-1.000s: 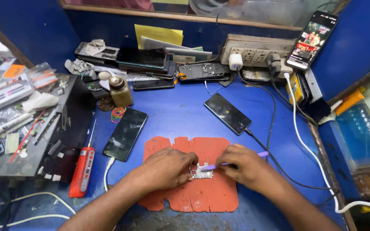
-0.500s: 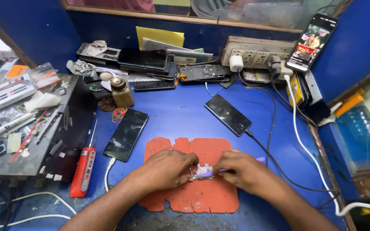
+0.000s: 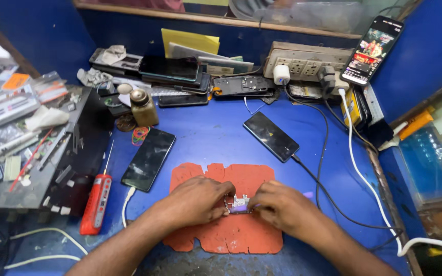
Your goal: The person uses a purple tool to scrape and clean a small circuit board placed on a red mat. They then pick up a light green smartphone, connect a black USB cable to its charging port, and wipe the phone's back with a black cloth.
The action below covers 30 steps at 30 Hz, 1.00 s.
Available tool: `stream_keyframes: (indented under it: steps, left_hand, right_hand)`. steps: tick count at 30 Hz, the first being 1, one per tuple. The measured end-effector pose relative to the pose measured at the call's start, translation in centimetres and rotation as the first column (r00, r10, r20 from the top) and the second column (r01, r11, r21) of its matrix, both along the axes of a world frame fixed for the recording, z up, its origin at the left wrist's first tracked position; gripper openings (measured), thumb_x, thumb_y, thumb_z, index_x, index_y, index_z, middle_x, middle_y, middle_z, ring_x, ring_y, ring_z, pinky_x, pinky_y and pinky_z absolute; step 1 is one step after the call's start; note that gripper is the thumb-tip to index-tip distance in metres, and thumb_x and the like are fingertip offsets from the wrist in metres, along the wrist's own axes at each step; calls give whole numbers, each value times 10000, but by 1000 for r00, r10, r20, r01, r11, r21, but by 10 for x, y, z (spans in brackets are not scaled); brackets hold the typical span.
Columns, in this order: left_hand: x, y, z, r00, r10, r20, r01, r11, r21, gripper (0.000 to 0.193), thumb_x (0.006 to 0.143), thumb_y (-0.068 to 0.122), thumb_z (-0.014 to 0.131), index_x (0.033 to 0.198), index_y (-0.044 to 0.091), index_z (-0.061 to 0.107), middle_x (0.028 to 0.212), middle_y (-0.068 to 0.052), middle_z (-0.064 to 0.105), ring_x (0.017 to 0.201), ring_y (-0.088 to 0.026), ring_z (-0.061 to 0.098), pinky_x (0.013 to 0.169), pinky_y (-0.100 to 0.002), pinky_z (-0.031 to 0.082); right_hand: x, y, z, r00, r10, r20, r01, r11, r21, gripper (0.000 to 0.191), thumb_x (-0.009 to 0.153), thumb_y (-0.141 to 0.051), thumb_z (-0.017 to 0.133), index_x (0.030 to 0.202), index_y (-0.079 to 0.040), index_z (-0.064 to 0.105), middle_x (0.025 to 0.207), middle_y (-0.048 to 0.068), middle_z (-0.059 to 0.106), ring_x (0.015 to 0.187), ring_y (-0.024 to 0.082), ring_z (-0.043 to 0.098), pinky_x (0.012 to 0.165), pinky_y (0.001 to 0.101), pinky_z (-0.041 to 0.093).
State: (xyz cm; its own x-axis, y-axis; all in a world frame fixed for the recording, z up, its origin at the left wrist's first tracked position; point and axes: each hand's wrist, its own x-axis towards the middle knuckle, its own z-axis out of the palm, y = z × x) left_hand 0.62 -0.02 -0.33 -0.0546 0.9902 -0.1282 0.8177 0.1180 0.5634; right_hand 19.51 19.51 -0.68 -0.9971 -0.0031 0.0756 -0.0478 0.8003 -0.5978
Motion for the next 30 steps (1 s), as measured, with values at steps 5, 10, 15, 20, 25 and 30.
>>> stream_keyframes:
  steps: [5, 10, 15, 20, 25, 30]
  left_hand:
    - [0, -2, -1, 1000, -7, -20, 9, 997, 77, 393, 787, 234, 776, 1118, 80, 629, 916, -137, 736, 920, -364, 688, 841, -499, 500]
    - [0, 1, -2, 1000, -8, -17, 8, 1000, 10, 340, 805, 190, 733, 1113, 85, 634, 952, -118, 744, 922, -352, 702, 829, -495, 515]
    - [2, -1, 1, 1000, 8, -1, -8, 1000, 19, 350, 801, 202, 743, 1109, 79, 632, 957, -115, 739, 929, -351, 698, 823, -498, 512]
    - [3, -1, 1, 1000, 8, -4, -8, 1000, 1, 341, 807, 216, 752, 1100, 85, 636, 955, -111, 743, 936, -356, 690, 833, -506, 499]
    - [3, -1, 0, 1000, 8, -3, -8, 1000, 24, 353, 815, 220, 756, 1114, 82, 629, 941, -117, 738, 928, -353, 698, 839, -496, 510]
    - [3, 0, 1, 1000, 9, 0, -9, 1000, -15, 348, 807, 225, 756, 1101, 85, 632, 931, -108, 744, 925, -352, 699, 837, -497, 509]
  right_hand:
    - [-1, 2, -1, 999, 20, 30, -19, 999, -33, 273, 716, -28, 756, 982, -84, 763, 933, 80, 712, 932, 297, 662, 800, 396, 541]
    - [-1, 1, -2, 1000, 8, -15, -8, 1000, -2, 256, 750, -41, 757, 1003, -85, 759, 933, 86, 698, 929, 296, 656, 796, 396, 538]
    - [-1, 1, -5, 1000, -10, -3, 10, 1000, 22, 285, 717, -24, 743, 990, -101, 778, 933, 67, 717, 933, 280, 669, 814, 387, 545]
    - [-3, 0, -6, 998, -18, -54, 18, 1000, 2, 274, 760, -34, 744, 1029, -80, 766, 939, 83, 697, 937, 291, 652, 802, 394, 537]
    - [-5, 0, -6, 998, -70, -4, 70, 994, 78, 298, 702, -12, 727, 976, -112, 784, 930, 41, 730, 901, 264, 662, 807, 371, 542]
    - [-4, 0, -10, 998, -40, -51, 39, 999, -18, 283, 770, -28, 733, 1040, -96, 778, 922, 78, 695, 929, 277, 660, 801, 374, 538]
